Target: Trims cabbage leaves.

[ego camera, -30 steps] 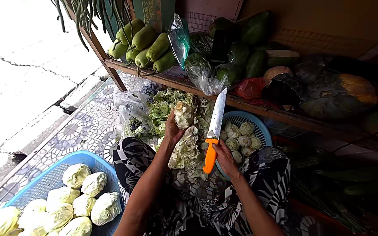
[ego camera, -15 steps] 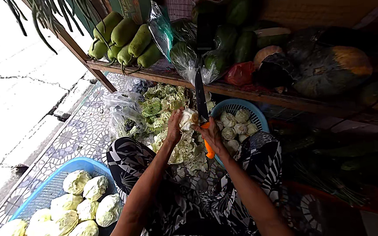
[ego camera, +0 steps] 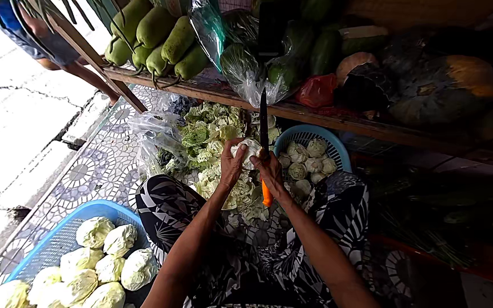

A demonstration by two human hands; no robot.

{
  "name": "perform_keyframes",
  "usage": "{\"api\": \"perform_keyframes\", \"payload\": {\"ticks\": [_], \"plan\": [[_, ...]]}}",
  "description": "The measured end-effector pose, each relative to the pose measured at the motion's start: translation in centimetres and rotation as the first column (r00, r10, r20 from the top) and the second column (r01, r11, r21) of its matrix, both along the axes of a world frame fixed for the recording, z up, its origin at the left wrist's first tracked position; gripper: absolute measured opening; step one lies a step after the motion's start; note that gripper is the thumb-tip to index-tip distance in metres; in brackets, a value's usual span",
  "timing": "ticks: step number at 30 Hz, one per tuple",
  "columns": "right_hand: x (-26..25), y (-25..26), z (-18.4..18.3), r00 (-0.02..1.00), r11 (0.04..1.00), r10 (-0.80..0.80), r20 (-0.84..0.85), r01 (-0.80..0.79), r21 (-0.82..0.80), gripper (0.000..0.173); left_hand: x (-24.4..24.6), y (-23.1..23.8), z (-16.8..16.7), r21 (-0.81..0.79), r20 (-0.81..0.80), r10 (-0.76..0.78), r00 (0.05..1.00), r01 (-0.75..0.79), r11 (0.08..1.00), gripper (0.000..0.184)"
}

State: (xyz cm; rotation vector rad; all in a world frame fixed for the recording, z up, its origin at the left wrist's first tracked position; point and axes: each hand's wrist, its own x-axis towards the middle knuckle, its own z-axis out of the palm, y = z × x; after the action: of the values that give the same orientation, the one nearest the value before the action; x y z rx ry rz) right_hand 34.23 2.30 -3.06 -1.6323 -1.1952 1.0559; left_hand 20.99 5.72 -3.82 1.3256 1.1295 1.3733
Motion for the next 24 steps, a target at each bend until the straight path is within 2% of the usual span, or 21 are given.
{"api": "perform_keyframes", "payload": {"ticks": [4,6,9,13,15,18,20,21,24], "plan": [[-0.8,-0.2,0.0,0.990,1.000,-0.009,-0.138,0.007,-0.013,0.040,0.3,0.0,-0.7,0.049,-0.024,0.061,0.998,-0.060,0.997,0.043],[-1.0,-0.3,-0.1,0.987,1.000,-0.012,-0.163,0.011,-0.005,0.036,0.4,0.0,-1.0,0.091,-0.033,0.094,0.995,-0.091,0.992,0.045],[-1.0,-0.4,-0.6,0.983,1.000,-0.002,-0.186,0.003,0.009,0.035,0.4,0.0,-1.0,0.068,-0.024,0.093,0.995,-0.091,0.994,0.041],[-1.3,-0.6,-0.5,0.974,1.000,0.007,-0.228,-0.011,-0.015,0.033,0.5,-0.1,-1.8,0.254,-0.068,0.186,0.980,-0.163,0.953,0.049],[-1.4,-0.5,-0.6,0.981,1.000,0.002,-0.195,-0.006,-0.021,0.035,0.4,-0.2,-1.5,0.180,-0.057,0.170,0.984,-0.157,0.971,0.044],[-1.2,0.0,-1.1,0.995,0.999,0.001,-0.098,-0.005,-0.044,0.039,0.4,0.3,-0.8,-0.110,0.019,0.074,0.997,-0.072,0.991,0.031],[-1.1,0.1,-1.2,0.992,0.997,0.007,-0.123,-0.016,-0.072,0.039,0.5,0.3,-1.0,-0.148,0.013,0.080,0.997,-0.077,0.986,0.030],[-1.2,0.2,-1.3,0.985,0.995,0.010,-0.172,-0.027,-0.096,0.040,0.6,0.2,-1.3,-0.114,-0.021,0.116,0.993,-0.118,0.986,0.031],[-1.7,0.5,-1.9,0.964,0.987,0.023,-0.265,-0.064,-0.149,0.045,0.4,0.1,-2.6,0.139,-0.136,0.239,0.961,-0.220,0.966,0.043]]}}
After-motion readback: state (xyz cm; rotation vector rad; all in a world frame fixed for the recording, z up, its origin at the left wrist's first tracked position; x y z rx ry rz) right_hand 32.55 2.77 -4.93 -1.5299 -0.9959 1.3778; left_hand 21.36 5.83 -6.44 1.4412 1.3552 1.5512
